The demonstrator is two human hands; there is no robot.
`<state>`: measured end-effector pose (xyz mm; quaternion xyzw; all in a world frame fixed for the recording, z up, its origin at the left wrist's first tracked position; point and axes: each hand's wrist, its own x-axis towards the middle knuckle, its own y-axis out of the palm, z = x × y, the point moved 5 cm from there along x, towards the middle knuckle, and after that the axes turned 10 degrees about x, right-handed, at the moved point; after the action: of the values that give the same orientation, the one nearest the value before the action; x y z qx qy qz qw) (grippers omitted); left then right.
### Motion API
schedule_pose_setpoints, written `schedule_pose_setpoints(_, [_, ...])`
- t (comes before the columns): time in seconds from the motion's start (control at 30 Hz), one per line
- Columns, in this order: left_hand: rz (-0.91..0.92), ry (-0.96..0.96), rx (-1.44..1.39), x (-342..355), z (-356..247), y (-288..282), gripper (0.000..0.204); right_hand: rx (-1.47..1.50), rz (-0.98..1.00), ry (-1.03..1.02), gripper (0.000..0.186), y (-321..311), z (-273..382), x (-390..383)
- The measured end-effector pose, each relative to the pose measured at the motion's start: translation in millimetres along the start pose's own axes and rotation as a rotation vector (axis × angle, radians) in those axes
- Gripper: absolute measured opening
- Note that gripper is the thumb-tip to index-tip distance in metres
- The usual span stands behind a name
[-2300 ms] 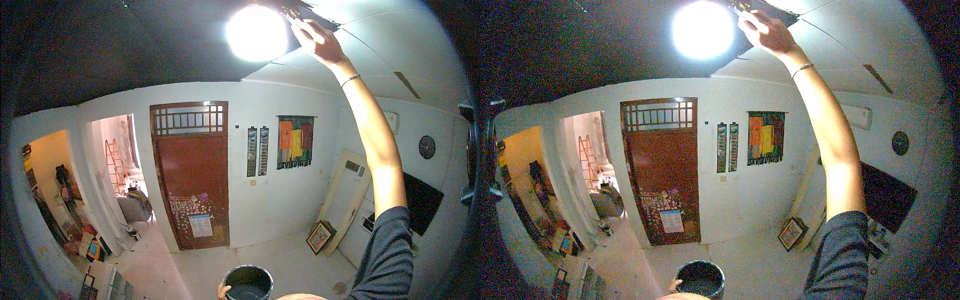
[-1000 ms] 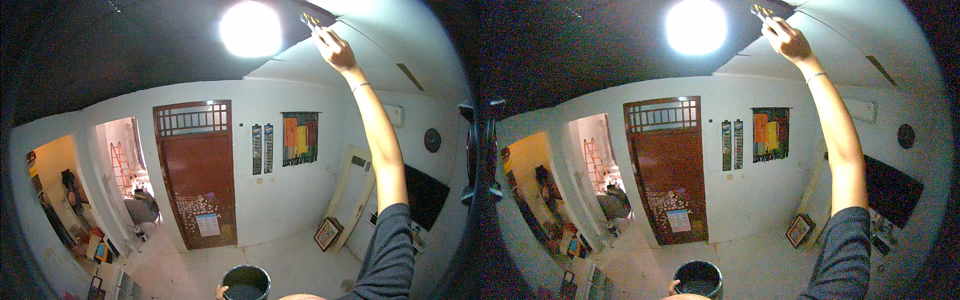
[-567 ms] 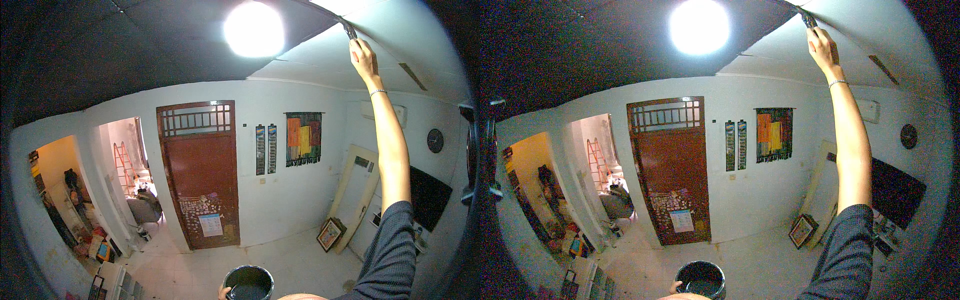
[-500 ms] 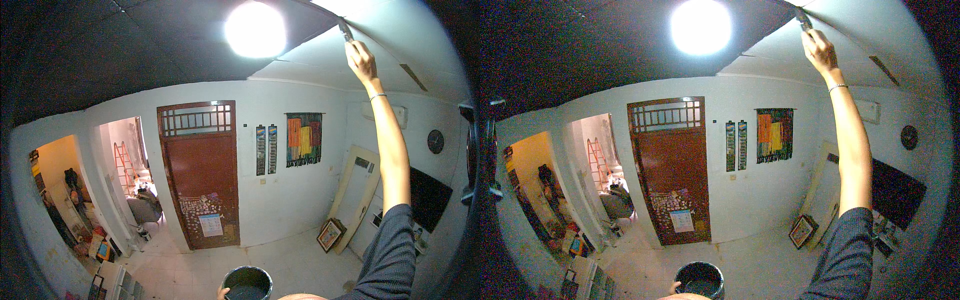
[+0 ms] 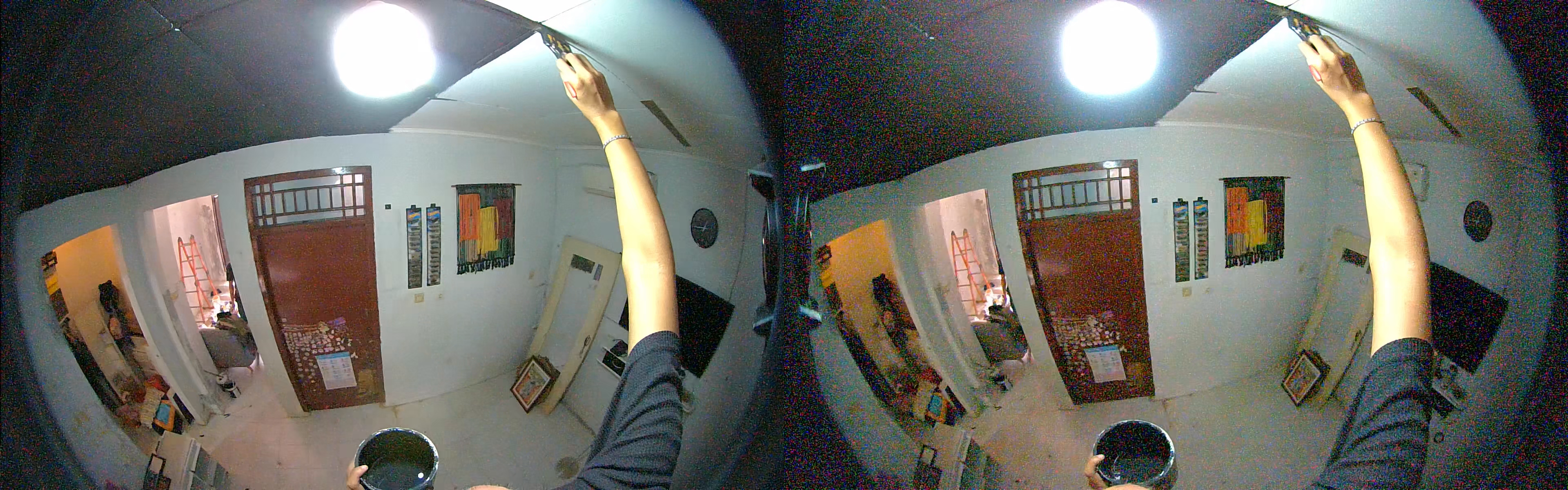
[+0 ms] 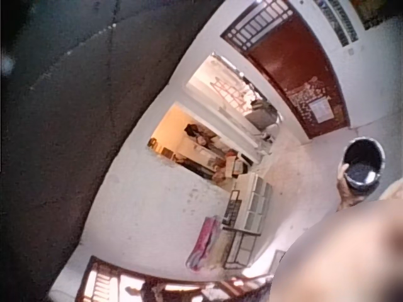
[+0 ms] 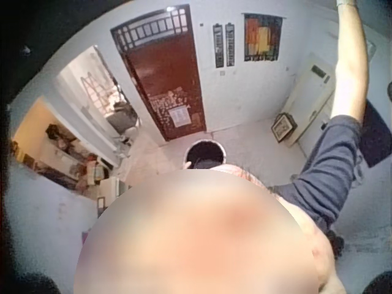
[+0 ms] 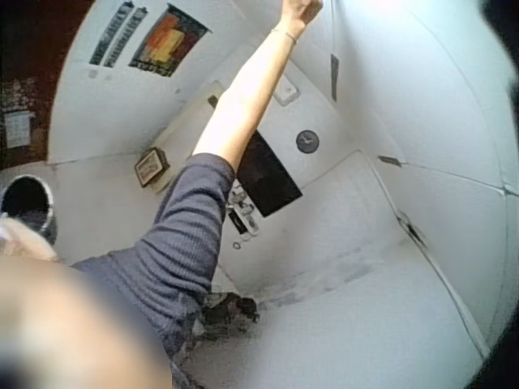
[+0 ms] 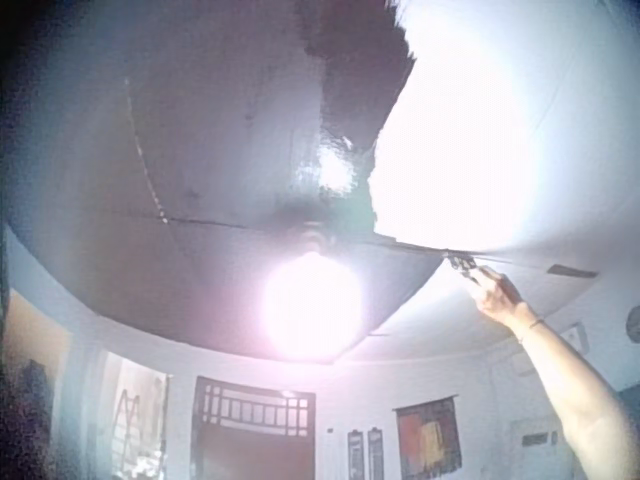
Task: The person paints a white ceiling black using a paintbrush and a small paint can. They repeatedly dip the brush into the can and apply black paint to the ceiling in long strokes, working around a ceiling light fixture.
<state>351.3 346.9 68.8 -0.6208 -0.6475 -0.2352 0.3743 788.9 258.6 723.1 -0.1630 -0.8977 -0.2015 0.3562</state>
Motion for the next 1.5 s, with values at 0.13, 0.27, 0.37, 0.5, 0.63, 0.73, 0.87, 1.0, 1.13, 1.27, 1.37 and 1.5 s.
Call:
schedule_pose_setpoints(0.13, [-0.022, 0.019, 0.001, 0, -4, 1, 0.110, -0.011, -0.023, 0.094, 0.020, -2, -3, -17])
schedule_pose_setpoints(0.27, [-0.012, -0.004, 0.024, -5, -5, 1, 0.111, 0.035, -0.104, 0.034, 0.037, -1, 20, -17])
schedule_pose_setpoints(0.37, [-0.010, -0.003, -0.006, -5, -6, 3, 0.112, 0.028, -0.150, -0.214, 0.028, 7, 45, -6])
schedule_pose_setpoints(0.5, [-0.016, 0.041, 0.018, -3, -11, 6, 0.112, -0.017, -0.095, -0.170, 0.029, 14, 31, 5])
schedule_pose_setpoints(0.63, [-0.042, 0.021, 0.017, -6, -16, 2, 0.111, 0.020, -0.108, 0.000, 0.027, 2, -9, -13])
schedule_pose_setpoints(0.73, [-0.048, 0.014, 0.031, -9, -20, -2, 0.105, 0.033, -0.166, 0.099, 0.016, -7, -16, -30])
schedule_pose_setpoints(0.87, [-0.086, 0.023, 0.042, -11, -25, -11, 0.096, 0.190, -0.292, 0.228, 0.007, -38, 21, -50])
schedule_pose_setpoints(1.0, [-0.137, 0.036, 0.061, -14, -37, -32, 0.088, 0.538, -0.411, 0.542, 0.007, -101, 114, -113])
schedule_pose_setpoints(1.13, [-0.152, 0.087, 0.113, -27, -51, -68, 0.080, 0.978, -0.307, 1.107, 0.010, -179, 268, -211])
schedule_pose_setpoints(1.27, [-0.150, -0.005, 0.169, -62, -43, -126, 0.082, 1.486, -0.015, 1.708, 0.014, -259, 444, -226])
schedule_pose_setpoints(1.37, [-0.127, -0.106, 0.181, -102, -25, -193, 0.091, 1.838, -0.016, 1.848, 0.024, -319, 555, -177])
schedule_pose_setpoints(1.5, [-0.283, -0.031, 0.390, -160, -42, -276, 0.098, 2.092, 0.245, 1.789, 0.022, -389, 631, -98])
